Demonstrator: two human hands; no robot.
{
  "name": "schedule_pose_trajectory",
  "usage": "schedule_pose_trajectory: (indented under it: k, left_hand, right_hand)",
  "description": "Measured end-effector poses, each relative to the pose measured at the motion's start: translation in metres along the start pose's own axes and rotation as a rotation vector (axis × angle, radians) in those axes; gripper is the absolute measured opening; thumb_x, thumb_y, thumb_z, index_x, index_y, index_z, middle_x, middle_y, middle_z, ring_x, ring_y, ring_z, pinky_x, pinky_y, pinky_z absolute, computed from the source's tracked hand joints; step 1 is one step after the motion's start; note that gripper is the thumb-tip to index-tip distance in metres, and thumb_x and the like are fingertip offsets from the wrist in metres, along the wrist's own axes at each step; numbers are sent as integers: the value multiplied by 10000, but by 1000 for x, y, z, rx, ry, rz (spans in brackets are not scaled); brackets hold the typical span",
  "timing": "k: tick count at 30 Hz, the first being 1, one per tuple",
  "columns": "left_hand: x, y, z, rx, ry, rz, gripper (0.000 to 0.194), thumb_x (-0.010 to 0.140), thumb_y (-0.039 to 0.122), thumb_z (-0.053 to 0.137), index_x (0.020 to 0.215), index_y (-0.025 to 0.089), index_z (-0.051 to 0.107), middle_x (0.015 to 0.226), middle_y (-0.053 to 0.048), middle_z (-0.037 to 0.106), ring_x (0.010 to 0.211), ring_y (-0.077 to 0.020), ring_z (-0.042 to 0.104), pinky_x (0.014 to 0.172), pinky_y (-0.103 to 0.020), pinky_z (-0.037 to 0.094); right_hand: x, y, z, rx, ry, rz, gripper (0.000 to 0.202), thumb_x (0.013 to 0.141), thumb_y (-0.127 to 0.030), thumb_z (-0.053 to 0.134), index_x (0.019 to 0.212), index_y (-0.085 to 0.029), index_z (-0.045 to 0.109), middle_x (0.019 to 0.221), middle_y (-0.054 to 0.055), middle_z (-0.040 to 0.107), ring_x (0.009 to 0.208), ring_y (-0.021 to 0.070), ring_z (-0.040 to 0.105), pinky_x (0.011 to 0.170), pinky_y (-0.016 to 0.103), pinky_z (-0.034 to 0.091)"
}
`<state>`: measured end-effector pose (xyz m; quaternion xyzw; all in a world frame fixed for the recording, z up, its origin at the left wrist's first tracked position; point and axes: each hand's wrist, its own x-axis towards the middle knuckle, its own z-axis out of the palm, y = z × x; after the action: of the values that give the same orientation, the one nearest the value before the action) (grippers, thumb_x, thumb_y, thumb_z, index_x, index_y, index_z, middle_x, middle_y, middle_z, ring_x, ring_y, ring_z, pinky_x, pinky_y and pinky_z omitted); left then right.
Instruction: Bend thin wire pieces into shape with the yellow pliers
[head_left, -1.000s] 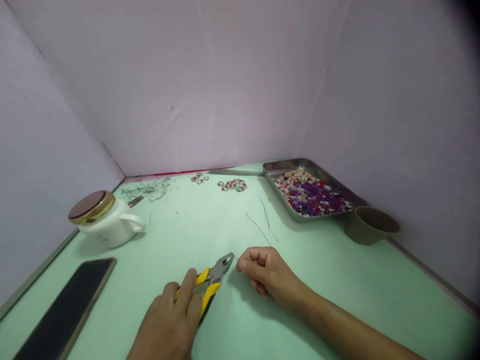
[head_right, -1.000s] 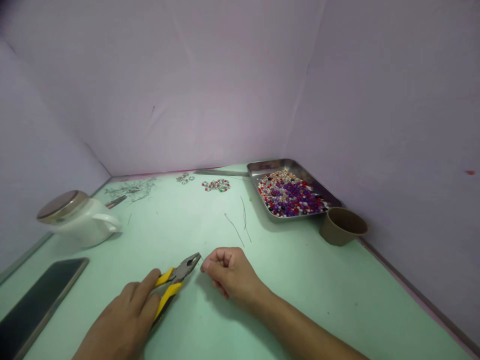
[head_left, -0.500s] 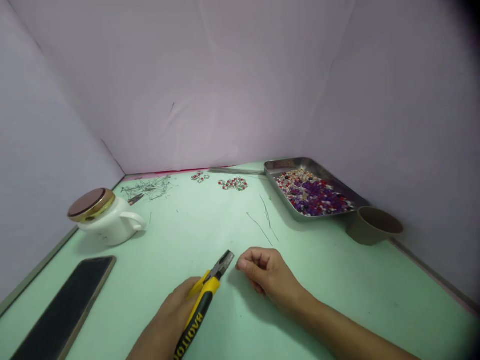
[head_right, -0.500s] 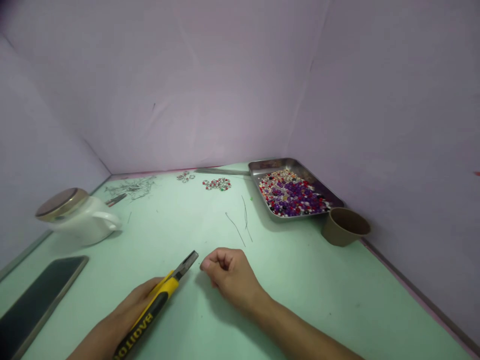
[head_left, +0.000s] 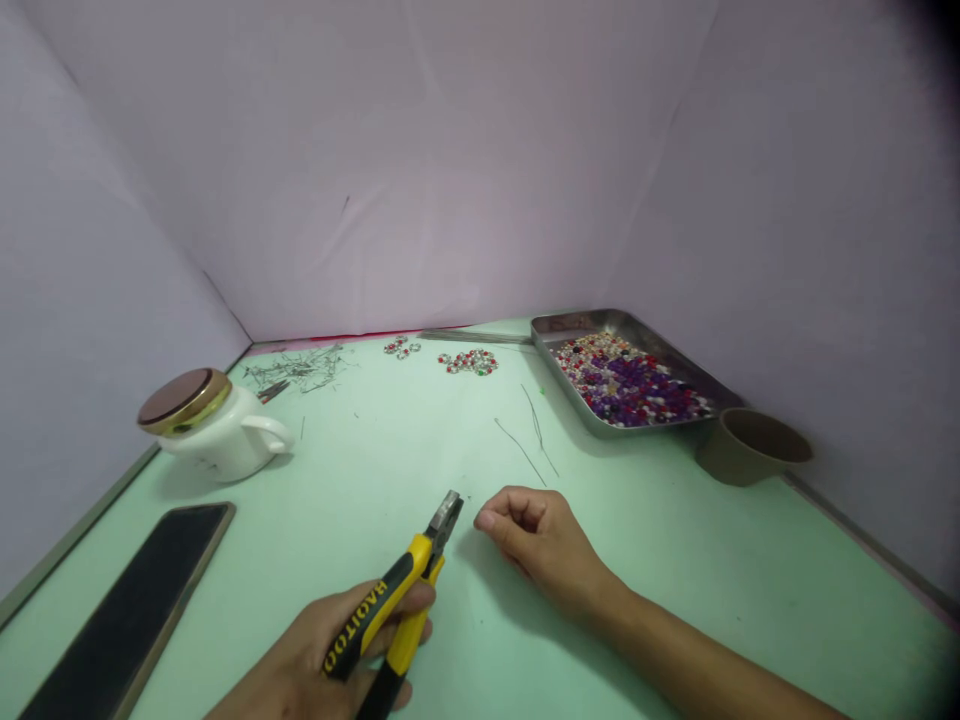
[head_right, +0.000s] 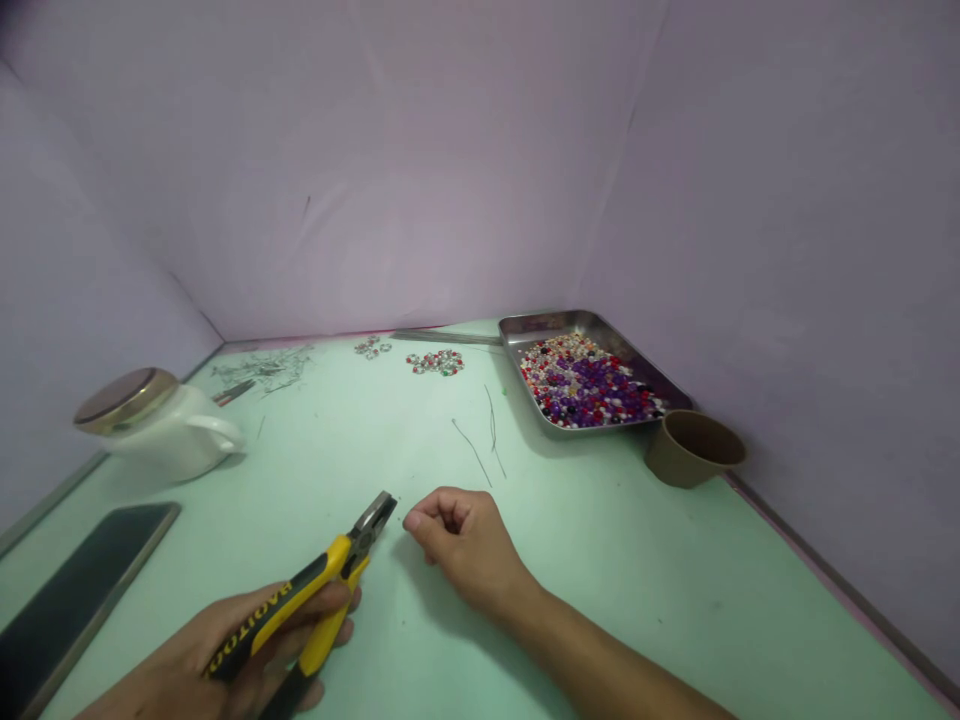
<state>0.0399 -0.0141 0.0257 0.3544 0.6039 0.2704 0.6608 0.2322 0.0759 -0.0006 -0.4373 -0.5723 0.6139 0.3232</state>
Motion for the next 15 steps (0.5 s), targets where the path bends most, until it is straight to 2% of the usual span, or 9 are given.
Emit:
schedule_pose_trajectory:
  k: [3, 6, 9, 11, 15]
  left_hand:
    - [4, -5, 0, -128, -17, -17, 408, 583, 290, 707, 974, 203, 628, 1026, -69, 610, 1072, -296, 501, 779, -359, 480]
    - [7, -3, 4, -198, 21, -145, 307, 587, 305, 672, 872, 190, 656, 953, -80, 635, 1062, -313, 512, 736, -369, 491]
    - [7, 2, 9, -271, 46, -212, 246, 618, 306, 634, 827, 179, 658, 891, -91, 648, 1033, -316, 532, 690, -364, 493]
    - [4, 4, 10, -304, 34, -185, 243, 605, 246, 644, 839, 182, 649, 929, -86, 641, 1060, -311, 513, 670, -339, 490]
    - [1, 2, 7, -298, -62, -114, 357, 558, 108, 663, 906, 181, 621, 978, -73, 625, 1079, -297, 498, 712, -330, 479]
  right_hand:
    - [0, -1, 1, -3, -26, 8, 167, 718, -280, 555, 618, -146, 552, 433, -70, 394, 389, 49, 324, 384, 179, 253]
    - [-1, -2, 1, -8, -36, 8, 158, 714, -262, 551, 607, -145, 553, 453, -62, 419, 408, 53, 354, 405, 182, 278]
    - [-1, -2, 2, -26, -41, -1, 155, 709, -255, 551, 603, -142, 563, 471, -49, 450, 428, 59, 379, 422, 184, 297]
    - [-2, -2, 2, -31, -45, -2, 156, 708, -254, 551, 604, -139, 569, 472, -46, 458, 433, 61, 381, 425, 185, 301]
    - [-1, -3, 0, -36, -66, 9, 166, 706, -261, 554, 602, -133, 574, 473, -47, 453, 434, 57, 375, 424, 181, 304]
